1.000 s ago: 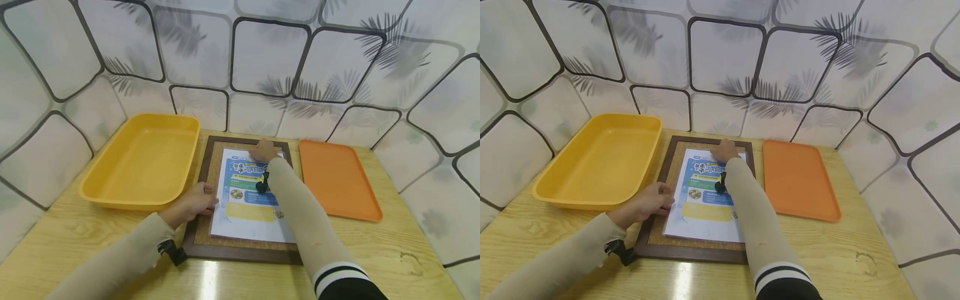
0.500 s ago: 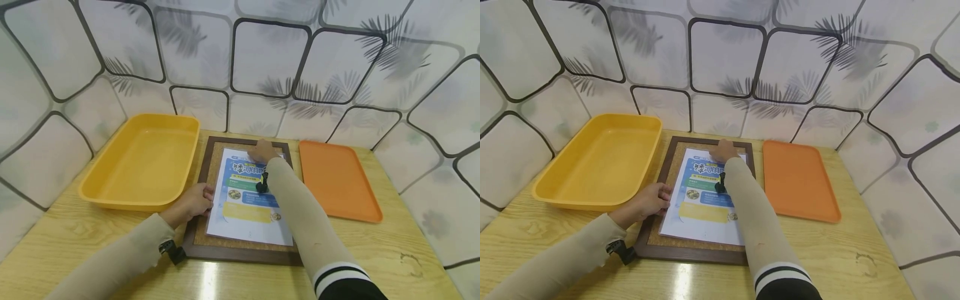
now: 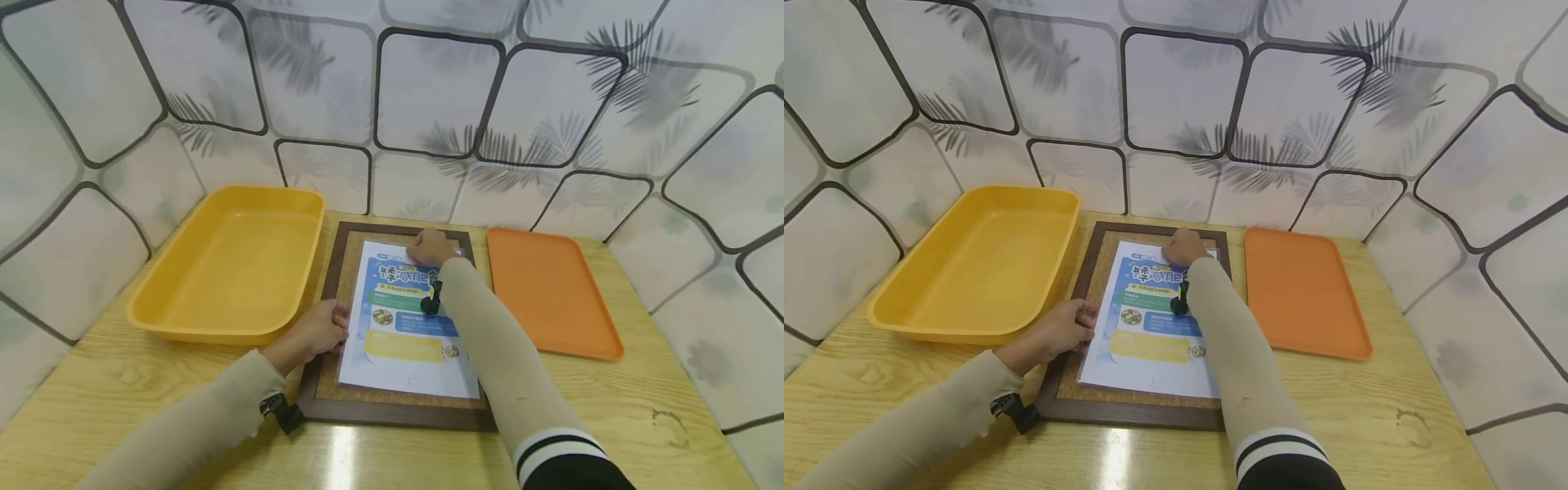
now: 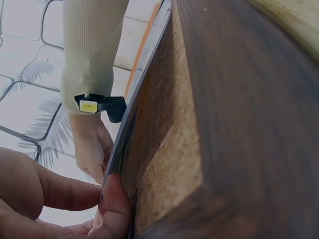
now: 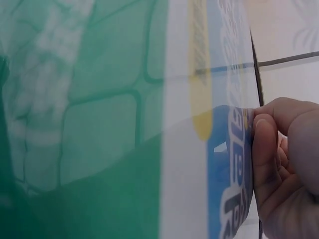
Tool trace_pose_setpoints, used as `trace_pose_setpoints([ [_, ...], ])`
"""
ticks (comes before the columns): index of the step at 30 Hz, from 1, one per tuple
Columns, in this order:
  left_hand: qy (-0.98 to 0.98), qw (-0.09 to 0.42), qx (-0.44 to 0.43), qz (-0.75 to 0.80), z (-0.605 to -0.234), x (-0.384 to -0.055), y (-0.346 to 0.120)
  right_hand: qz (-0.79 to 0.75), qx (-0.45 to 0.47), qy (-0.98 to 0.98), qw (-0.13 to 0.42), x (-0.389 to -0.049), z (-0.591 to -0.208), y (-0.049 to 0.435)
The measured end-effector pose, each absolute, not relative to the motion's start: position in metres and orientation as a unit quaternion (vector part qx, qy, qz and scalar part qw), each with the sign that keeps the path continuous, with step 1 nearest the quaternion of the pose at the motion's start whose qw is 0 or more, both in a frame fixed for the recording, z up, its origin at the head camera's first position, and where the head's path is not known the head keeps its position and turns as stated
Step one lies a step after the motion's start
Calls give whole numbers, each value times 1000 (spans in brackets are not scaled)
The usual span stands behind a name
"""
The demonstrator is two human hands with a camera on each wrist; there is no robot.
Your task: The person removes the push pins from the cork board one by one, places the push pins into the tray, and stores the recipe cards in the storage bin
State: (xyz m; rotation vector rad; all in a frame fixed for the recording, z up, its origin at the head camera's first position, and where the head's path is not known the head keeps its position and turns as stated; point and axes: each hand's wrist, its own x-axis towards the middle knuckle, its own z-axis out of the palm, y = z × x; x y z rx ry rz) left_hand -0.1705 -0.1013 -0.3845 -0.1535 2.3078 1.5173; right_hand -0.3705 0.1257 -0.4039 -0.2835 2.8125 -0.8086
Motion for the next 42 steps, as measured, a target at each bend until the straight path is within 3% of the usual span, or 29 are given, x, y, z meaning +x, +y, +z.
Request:
trace_pose_setpoints([
  [18,820,187,-51,538,-386,-172,-102,-195,-146,967,77,-377,-405,117],
  [42,823,187,-43,535,-389,-172,-104,-224,-124,961,106,-378,-408,120],
])
